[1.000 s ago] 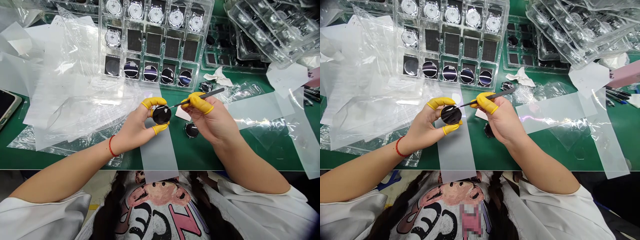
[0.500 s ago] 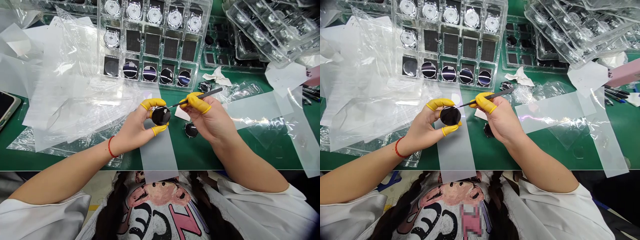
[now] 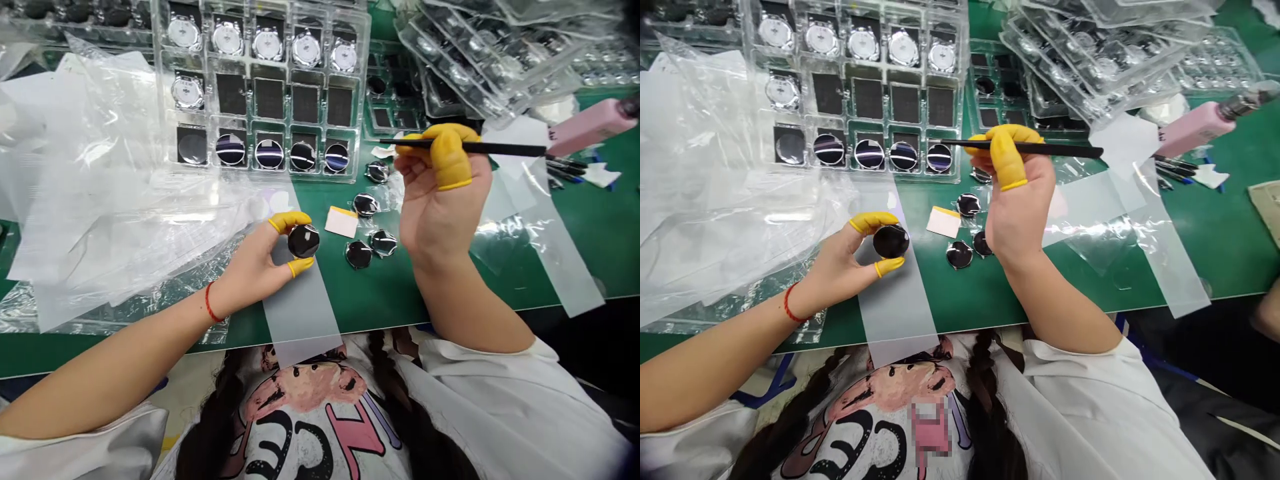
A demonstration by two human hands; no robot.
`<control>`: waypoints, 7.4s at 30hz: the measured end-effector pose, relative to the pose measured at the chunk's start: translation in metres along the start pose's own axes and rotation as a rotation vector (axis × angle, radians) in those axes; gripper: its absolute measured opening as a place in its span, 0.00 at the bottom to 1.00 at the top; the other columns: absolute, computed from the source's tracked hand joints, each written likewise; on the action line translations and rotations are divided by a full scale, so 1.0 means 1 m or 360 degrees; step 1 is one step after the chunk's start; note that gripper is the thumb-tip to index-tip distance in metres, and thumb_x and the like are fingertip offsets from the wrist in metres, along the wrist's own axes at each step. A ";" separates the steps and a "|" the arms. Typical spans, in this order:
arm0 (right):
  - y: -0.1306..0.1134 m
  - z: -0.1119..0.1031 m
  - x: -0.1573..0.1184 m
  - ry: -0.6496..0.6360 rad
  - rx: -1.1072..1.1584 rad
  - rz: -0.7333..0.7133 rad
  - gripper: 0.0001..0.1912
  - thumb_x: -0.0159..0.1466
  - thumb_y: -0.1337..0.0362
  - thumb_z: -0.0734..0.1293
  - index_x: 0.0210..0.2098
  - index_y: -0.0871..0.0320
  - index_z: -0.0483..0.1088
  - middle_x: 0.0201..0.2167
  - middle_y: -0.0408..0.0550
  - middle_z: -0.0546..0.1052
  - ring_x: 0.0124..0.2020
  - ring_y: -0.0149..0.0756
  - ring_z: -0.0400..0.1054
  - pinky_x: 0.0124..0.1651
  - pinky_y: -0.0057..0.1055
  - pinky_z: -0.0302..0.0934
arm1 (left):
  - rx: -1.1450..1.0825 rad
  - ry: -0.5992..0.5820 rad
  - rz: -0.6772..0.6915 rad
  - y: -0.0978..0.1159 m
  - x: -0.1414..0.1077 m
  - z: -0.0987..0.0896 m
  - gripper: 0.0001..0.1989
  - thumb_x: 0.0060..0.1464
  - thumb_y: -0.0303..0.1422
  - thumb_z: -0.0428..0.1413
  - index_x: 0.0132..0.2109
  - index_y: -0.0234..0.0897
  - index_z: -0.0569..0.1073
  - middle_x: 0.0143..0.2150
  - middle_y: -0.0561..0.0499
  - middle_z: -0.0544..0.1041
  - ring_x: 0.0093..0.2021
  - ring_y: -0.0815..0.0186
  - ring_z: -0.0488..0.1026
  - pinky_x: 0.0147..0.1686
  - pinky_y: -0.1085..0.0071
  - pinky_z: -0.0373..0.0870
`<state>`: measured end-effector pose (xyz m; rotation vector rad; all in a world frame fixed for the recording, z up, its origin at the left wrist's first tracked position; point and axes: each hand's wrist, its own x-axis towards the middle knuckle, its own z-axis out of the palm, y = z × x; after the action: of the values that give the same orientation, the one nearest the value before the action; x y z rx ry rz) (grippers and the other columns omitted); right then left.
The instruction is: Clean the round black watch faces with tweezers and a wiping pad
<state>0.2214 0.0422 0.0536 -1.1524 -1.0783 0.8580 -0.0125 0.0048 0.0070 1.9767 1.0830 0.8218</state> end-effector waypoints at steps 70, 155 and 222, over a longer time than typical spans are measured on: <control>0.052 -0.103 0.069 0.0094 -0.1713 0.0249 0.24 0.55 0.72 0.73 0.49 0.55 0.64 0.41 0.53 0.74 0.42 0.48 0.70 0.52 0.52 0.62 | -0.0595 0.0257 -0.0132 0.004 0.009 0.008 0.27 0.52 0.32 0.62 0.58 0.41 0.63 0.52 0.47 0.76 0.44 0.65 0.79 0.40 0.68 0.81; 0.033 0.073 -0.065 -0.1073 -0.0099 0.0971 0.30 0.46 0.41 0.79 0.34 0.58 0.73 0.32 0.45 0.79 0.30 0.31 0.74 0.36 0.30 0.72 | 0.0810 -0.0189 -0.0159 -0.058 0.018 -0.063 0.27 0.55 0.32 0.57 0.61 0.31 0.65 0.60 0.41 0.72 0.49 0.51 0.76 0.53 0.55 0.71; -0.022 0.043 -0.057 -0.0581 -0.0064 0.0550 0.23 0.57 0.41 0.73 0.27 0.54 0.70 0.19 0.38 0.63 0.21 0.26 0.55 0.25 0.29 0.51 | -0.0297 0.0370 0.0116 -0.007 -0.017 -0.011 0.24 0.56 0.34 0.63 0.57 0.44 0.63 0.57 0.47 0.73 0.51 0.64 0.77 0.53 0.64 0.79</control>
<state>0.1640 -0.0042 0.0651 -1.2671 -1.2115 1.3624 -0.0314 -0.0042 0.0035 1.8051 1.0273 1.1720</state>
